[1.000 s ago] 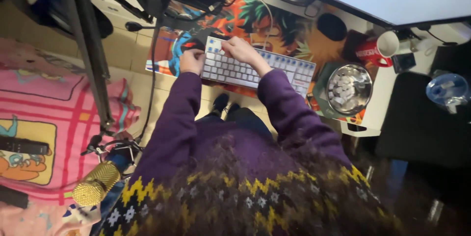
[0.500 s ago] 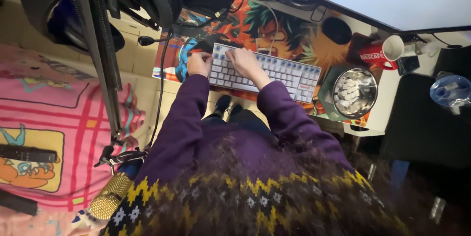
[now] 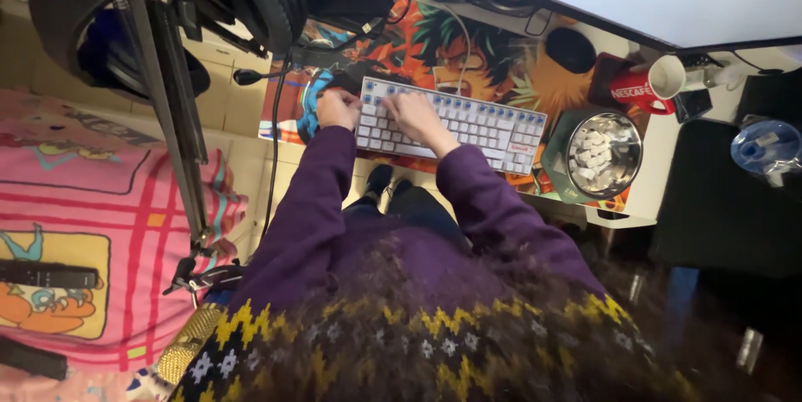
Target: The recorder is assembling a mechanical keyboard by picking up switches from a bowl and inserting them into the keyboard plate.
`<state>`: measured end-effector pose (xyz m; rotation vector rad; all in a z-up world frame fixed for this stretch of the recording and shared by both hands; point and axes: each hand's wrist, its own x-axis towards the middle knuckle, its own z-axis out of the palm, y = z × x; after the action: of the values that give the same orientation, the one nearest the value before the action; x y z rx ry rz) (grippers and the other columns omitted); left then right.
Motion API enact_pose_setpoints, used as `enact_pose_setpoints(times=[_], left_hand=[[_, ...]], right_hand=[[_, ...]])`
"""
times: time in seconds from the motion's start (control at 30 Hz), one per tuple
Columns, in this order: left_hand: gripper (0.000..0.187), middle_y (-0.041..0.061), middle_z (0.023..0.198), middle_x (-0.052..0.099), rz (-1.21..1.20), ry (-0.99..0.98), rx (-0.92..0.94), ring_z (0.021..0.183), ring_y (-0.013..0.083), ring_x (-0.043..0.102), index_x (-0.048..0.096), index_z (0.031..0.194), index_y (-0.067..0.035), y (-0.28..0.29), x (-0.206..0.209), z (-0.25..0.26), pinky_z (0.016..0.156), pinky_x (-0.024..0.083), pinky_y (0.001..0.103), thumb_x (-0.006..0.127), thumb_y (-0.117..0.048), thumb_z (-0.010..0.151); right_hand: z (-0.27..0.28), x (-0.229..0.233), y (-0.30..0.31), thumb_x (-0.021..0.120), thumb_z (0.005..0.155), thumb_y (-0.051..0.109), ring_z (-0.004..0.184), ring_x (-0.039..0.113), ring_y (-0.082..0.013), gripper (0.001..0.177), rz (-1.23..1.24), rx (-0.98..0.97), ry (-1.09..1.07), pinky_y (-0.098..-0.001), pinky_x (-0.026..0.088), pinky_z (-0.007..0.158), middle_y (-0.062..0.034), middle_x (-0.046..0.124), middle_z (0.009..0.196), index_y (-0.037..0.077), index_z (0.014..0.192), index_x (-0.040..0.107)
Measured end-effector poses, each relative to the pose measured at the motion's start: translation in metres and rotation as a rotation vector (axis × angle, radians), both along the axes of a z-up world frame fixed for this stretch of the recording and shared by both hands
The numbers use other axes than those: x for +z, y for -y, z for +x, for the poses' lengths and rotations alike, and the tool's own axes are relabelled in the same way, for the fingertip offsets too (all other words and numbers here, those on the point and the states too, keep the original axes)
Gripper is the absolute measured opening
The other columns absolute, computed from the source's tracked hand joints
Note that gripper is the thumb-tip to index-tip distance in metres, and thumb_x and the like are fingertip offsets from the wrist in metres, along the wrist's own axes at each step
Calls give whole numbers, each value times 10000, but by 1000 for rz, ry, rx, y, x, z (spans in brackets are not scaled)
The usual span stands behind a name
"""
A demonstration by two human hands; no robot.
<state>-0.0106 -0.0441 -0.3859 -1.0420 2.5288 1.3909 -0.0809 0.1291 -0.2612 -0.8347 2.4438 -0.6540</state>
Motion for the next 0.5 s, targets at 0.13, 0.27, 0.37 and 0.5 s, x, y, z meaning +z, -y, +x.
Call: enact_pose_setpoints(times=[0.13, 0.27, 0.37, 0.5], left_hand=[[91, 122, 784, 760, -93, 22, -36, 764, 284, 744, 839, 809, -151, -2, -5, -2, 792, 593, 397, 861, -209, 741], [131, 83, 869, 799, -99, -23, -42, 832, 240, 750, 829, 889, -124, 5, 26, -7, 787, 576, 385, 833, -179, 771], [322, 25, 1047, 775, 570, -272, -169, 911, 129, 750, 702, 1197, -89, 4, 105, -25, 784, 593, 296, 740, -90, 878], [431, 9, 1149, 731, 911, -385, -358, 1004, 108, 706, 622, 1313, -85, -20, 179, -41, 842, 569, 278, 717, -30, 896]], right_hand=[[-13, 33, 4, 491, 1065, 381, 792, 663, -404, 447, -216, -100, 13, -492, 490, 683, -212, 690, 793, 60, 885, 744], [-39, 30, -14, 491, 1158, 388, 625, 426, -143, 548, -490, -252, 480, -351, 362, 585, -19, 491, 672, 32, 743, 530], [-42, 74, -22, 442, 1103, 386, 567, 343, -41, 491, -629, -390, 684, -256, 268, 524, 86, 407, 631, 116, 702, 529], [-39, 87, -41, 440, 1120, 364, 554, 327, -42, 508, -716, -435, 697, -252, 250, 514, 85, 389, 617, 146, 661, 439]])
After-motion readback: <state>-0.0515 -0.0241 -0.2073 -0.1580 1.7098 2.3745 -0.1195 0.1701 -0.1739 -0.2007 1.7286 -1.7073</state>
